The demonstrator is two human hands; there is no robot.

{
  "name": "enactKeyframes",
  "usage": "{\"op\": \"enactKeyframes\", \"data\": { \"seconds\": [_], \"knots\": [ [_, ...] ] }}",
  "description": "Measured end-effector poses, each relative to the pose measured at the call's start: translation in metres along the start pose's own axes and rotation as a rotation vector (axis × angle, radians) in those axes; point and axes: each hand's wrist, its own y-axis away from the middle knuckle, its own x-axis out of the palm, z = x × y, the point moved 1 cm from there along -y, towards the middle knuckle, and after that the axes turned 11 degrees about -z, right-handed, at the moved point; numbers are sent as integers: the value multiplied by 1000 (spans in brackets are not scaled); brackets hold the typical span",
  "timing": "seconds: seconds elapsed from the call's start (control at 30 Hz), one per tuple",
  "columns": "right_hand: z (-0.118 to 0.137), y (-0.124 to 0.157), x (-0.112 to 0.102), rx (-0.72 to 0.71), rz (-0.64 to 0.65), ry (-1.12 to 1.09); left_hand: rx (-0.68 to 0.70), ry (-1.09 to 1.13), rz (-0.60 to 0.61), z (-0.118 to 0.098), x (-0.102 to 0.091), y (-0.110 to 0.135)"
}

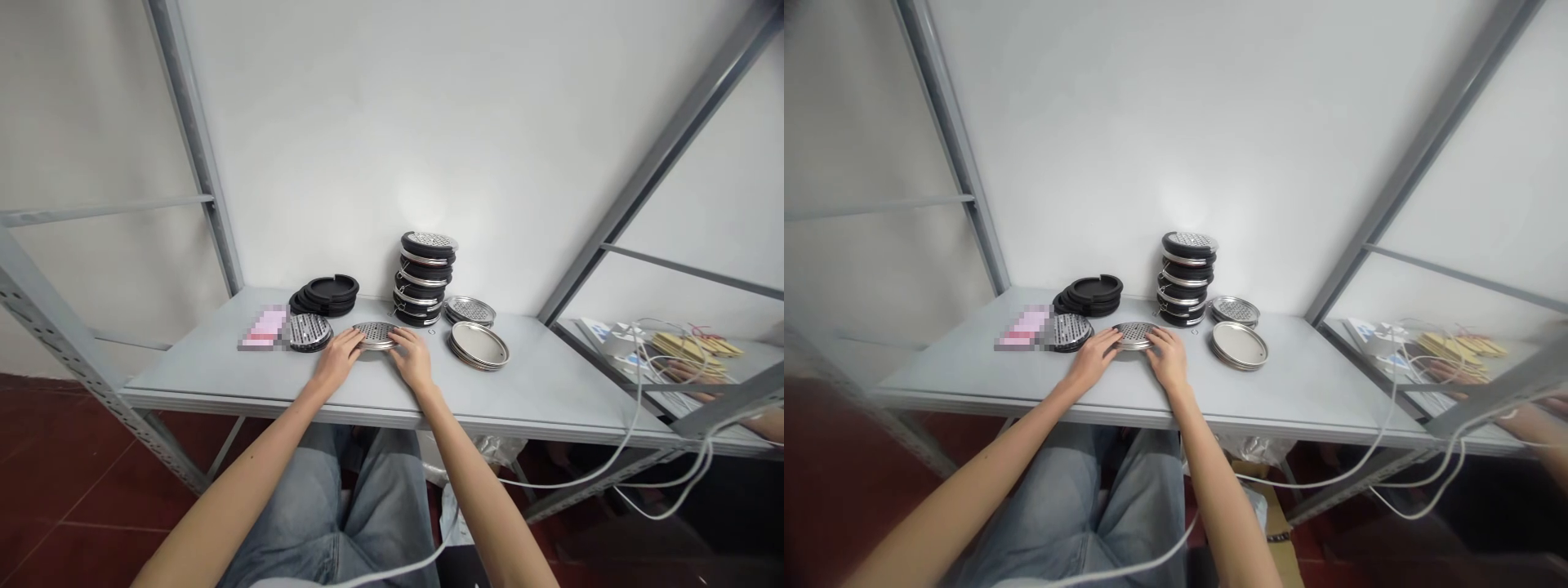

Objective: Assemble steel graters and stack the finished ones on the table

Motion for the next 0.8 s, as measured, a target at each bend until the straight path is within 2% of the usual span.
{"op": "enactKeyframes", "data": {
  "seconds": [0.13,0.27,0.47,0.57,0.7,0.8],
  "knots": [
    [-4,0,-1,55,-37,141,11,29,58,-3,-2,-1],
    [-3,0,0,35,-21,150,4,47,136,-4,-2,0],
    [2,0,3,-82,156,114,-45,-32,140,-3,1,0],
    [5,1,3,-94,211,101,-48,-75,146,-3,3,0],
    [8,2,3,-51,190,151,-25,-65,168,-3,4,0],
    [10,1,1,15,126,244,-16,-63,219,-4,2,1]
  ]
}}
